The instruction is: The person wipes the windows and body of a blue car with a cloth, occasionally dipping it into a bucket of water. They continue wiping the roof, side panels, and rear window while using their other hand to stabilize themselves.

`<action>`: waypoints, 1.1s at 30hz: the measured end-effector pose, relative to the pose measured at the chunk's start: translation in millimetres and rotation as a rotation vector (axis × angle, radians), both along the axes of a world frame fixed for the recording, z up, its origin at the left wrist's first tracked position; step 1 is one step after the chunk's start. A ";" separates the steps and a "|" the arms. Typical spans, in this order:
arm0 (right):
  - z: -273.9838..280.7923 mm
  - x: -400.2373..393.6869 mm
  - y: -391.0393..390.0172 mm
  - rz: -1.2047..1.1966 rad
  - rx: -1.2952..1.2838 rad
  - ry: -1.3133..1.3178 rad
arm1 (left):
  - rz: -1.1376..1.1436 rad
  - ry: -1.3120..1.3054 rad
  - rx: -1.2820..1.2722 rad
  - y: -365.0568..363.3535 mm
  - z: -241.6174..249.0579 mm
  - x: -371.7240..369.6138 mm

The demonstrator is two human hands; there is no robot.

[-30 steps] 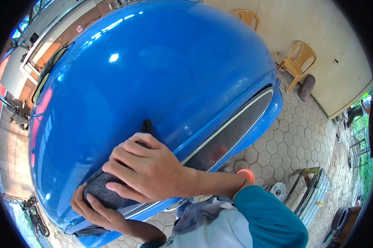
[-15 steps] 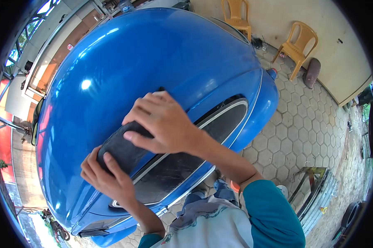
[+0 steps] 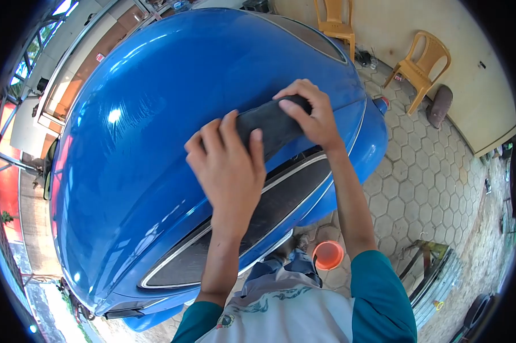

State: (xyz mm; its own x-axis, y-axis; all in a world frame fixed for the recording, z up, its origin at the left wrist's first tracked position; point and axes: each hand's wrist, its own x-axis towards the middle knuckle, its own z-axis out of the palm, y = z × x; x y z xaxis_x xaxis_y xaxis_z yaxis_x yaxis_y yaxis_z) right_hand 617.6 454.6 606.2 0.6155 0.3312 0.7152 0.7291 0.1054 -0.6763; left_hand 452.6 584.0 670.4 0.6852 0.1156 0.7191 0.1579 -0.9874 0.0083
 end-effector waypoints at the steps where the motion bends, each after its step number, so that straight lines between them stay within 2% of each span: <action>1: -6.5 10.4 -6.1 -0.001 0.016 0.028 | -0.019 0.002 -0.006 -5.6 -4.0 12.2; 6: -40.6 59.7 -34.7 -0.044 0.074 0.168 | -0.026 0.075 -0.023 -38.3 -23.7 66.8; 9: -47.4 72.1 -41.9 -0.120 0.082 0.224 | -0.029 0.033 -0.001 -45.6 -37.0 90.4; 12: -50.0 70.7 -36.0 -0.210 0.117 0.183 | -0.189 0.036 -0.059 -30.0 -28.7 76.4; 16: -22.3 36.8 -9.1 -0.238 0.055 0.098 | -0.133 0.034 -0.104 -10.2 -15.5 32.5; 19: 20.5 -21.2 27.9 -0.208 -0.021 -0.015 | -0.069 0.024 -0.175 18.5 6.4 -27.8; 21: 53.6 -77.0 58.3 -0.254 -0.162 -0.136 | 0.020 -0.008 -0.219 44.1 24.1 -73.5; 28: 112.1 -229.4 148.0 0.003 -0.372 -0.573 | 0.561 -0.214 -0.320 109.0 54.1 -217.1; 33: 123.9 -286.0 195.1 0.135 -0.412 -0.741 | 0.644 -0.403 -0.415 152.0 58.7 -271.5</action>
State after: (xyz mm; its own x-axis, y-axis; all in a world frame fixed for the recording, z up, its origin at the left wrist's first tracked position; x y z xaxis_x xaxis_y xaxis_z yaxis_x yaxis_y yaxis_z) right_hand 331.6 649.8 730.2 -0.0265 0.6896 0.7237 0.9967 0.0741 -0.0340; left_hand 181.0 736.0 729.1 0.0982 0.7007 0.7067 0.5929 -0.6115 0.5240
